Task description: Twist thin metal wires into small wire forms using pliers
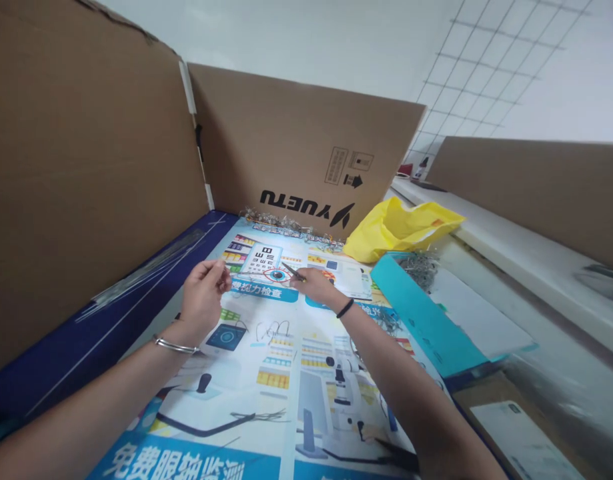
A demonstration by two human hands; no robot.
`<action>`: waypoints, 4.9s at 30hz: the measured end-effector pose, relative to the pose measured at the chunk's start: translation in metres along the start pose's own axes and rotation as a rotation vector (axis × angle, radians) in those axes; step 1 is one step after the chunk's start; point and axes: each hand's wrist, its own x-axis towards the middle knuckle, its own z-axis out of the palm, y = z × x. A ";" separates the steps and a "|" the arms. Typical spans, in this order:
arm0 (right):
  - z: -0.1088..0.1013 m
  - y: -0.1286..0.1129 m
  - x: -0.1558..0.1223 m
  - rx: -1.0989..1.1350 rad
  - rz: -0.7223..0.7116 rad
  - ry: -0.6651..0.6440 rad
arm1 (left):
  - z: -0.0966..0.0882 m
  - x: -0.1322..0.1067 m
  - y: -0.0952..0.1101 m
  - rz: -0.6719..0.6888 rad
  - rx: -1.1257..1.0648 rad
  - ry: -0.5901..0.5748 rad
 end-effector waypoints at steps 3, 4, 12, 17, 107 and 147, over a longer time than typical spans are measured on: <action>-0.013 -0.004 -0.002 0.275 0.113 -0.049 | 0.000 -0.004 0.003 -0.076 0.001 -0.021; -0.015 -0.006 -0.005 0.361 0.143 -0.067 | 0.000 -0.005 0.004 -0.104 0.013 -0.048; -0.003 -0.027 -0.043 0.860 0.249 -0.231 | 0.002 -0.032 0.014 -0.440 0.169 -0.400; 0.014 -0.037 -0.066 1.030 0.269 -0.279 | 0.000 -0.057 0.022 -0.486 0.186 -0.401; 0.040 -0.089 -0.125 0.143 0.179 0.127 | -0.043 -0.127 0.029 -0.817 0.059 -0.635; 0.036 -0.091 -0.125 -0.123 0.182 0.155 | -0.052 -0.109 0.027 -0.919 0.138 -0.606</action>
